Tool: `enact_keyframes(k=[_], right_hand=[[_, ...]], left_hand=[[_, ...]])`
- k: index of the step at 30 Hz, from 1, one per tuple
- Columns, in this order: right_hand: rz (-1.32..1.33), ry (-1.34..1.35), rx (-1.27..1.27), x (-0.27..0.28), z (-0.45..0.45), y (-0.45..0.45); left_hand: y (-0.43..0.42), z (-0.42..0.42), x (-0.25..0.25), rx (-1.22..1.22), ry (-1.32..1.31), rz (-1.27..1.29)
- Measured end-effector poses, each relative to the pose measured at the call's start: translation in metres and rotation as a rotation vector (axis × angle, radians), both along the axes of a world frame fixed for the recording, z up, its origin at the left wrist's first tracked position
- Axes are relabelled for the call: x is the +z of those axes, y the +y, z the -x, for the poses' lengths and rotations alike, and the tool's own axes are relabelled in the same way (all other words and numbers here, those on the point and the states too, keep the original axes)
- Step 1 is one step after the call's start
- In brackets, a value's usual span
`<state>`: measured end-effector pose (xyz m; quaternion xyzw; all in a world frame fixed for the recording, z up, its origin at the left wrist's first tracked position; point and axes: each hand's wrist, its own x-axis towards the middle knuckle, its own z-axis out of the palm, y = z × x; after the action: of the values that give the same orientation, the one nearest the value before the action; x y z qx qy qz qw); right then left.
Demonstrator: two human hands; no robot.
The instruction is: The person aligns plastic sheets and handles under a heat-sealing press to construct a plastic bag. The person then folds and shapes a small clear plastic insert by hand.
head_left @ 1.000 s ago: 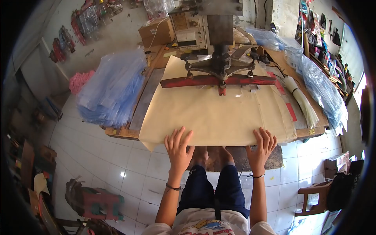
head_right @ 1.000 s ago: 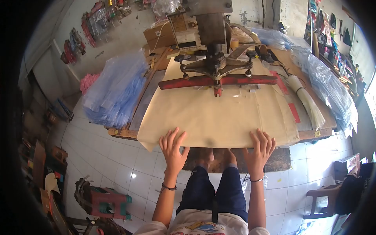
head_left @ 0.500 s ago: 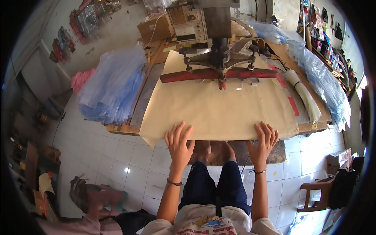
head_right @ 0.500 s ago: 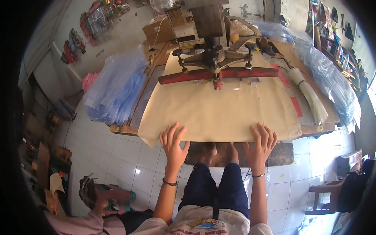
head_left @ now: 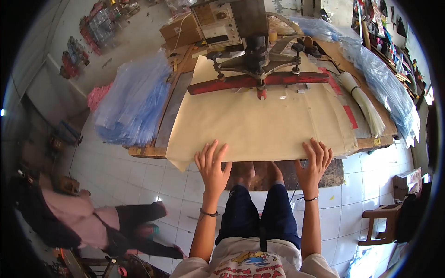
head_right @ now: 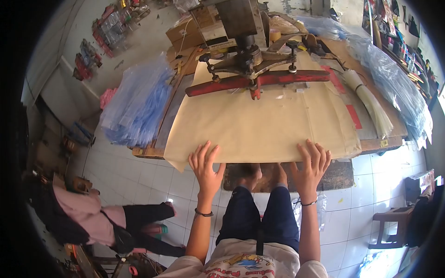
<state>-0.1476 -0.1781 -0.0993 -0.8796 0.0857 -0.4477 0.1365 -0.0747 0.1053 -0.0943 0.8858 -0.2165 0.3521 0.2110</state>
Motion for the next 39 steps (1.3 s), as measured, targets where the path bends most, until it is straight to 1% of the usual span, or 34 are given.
enact_keyframes(k=[39], right_hand=[[0.023,-0.002,-0.028,-0.0034,-0.0025,-0.0011]], left_hand=[[0.0006,-0.0029,-0.0074,0.006,0.0,0.017]])
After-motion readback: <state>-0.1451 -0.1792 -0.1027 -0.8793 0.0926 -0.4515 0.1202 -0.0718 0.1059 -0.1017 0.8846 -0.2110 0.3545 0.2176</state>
